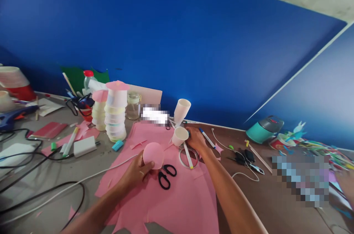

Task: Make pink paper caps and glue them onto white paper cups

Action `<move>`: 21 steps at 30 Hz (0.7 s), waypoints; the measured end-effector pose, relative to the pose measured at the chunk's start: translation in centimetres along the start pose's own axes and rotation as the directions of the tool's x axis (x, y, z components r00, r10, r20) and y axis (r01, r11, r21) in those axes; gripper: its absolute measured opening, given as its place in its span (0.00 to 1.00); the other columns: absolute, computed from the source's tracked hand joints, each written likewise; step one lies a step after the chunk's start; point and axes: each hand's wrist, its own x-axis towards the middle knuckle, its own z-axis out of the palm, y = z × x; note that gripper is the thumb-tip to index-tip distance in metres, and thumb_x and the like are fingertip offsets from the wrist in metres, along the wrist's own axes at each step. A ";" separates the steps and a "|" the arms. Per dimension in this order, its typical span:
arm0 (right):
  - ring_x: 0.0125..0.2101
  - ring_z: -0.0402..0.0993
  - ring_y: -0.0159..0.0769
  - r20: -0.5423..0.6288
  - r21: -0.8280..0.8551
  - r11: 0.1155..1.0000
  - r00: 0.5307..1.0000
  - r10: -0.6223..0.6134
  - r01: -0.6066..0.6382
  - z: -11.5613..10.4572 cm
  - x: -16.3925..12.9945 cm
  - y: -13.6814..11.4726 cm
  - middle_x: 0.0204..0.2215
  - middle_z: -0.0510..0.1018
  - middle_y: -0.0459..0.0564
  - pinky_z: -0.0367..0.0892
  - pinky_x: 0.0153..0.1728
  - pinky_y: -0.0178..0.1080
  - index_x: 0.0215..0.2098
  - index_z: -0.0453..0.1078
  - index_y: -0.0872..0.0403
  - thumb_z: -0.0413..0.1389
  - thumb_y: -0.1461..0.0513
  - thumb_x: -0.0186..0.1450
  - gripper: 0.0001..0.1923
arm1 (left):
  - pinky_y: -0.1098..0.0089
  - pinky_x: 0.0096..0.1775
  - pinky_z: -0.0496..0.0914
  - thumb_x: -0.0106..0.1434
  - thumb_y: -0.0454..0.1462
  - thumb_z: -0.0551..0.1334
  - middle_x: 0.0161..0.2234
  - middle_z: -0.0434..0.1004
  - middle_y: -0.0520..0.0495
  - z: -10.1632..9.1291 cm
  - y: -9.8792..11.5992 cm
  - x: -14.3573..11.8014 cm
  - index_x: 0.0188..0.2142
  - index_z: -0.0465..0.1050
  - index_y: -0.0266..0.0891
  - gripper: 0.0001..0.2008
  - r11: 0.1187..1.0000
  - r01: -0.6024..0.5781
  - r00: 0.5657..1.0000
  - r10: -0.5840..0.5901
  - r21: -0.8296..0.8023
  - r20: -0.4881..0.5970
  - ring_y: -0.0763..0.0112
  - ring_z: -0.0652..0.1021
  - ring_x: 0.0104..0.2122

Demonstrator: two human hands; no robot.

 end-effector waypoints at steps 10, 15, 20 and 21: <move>0.19 0.59 0.33 -0.362 0.582 0.810 0.867 0.343 -0.077 -8.0 -5.0 -2.6 0.17 0.57 0.39 0.65 0.26 0.40 0.24 0.59 0.49 0.41 0.39 0.67 0.26 | 0.71 0.26 0.65 0.62 0.41 0.63 0.23 0.80 0.48 -0.2 0.0 -0.6 0.42 0.66 0.39 0.12 0.990 -0.027 0.985 0.003 0.135 0.174 0.65 0.78 0.23; 0.16 0.54 0.29 0.068 0.940 0.286 0.923 0.379 -0.187 -4.9 -9.0 -8.1 0.14 0.55 0.37 0.58 0.19 0.35 0.29 0.69 0.51 0.56 0.40 0.62 0.24 | 0.69 0.26 0.55 0.58 0.46 0.67 0.17 0.69 0.54 -0.9 0.9 -1.2 0.38 0.73 0.41 0.14 0.892 -0.126 0.991 0.135 0.433 0.011 0.65 0.71 0.19; 0.15 0.53 0.29 0.216 0.919 0.236 0.903 0.371 -0.317 -0.7 -11.3 -10.6 0.13 0.54 0.36 0.56 0.18 0.35 0.24 0.64 0.51 0.58 0.40 0.61 0.25 | 0.69 0.28 0.54 0.58 0.46 0.66 0.17 0.67 0.54 -1.8 1.5 -0.9 0.42 0.77 0.42 0.15 0.800 -0.188 0.922 0.344 0.570 -0.179 0.65 0.68 0.20; 0.16 0.53 0.29 0.230 0.911 0.239 0.895 0.381 -0.336 -0.3 -11.5 -10.7 0.13 0.54 0.36 0.56 0.18 0.35 0.23 0.62 0.50 0.58 0.39 0.60 0.26 | 0.69 0.28 0.56 0.59 0.47 0.65 0.19 0.69 0.52 -1.9 1.6 -0.8 0.42 0.78 0.41 0.15 0.819 -0.219 0.921 0.353 0.530 -0.165 0.66 0.68 0.21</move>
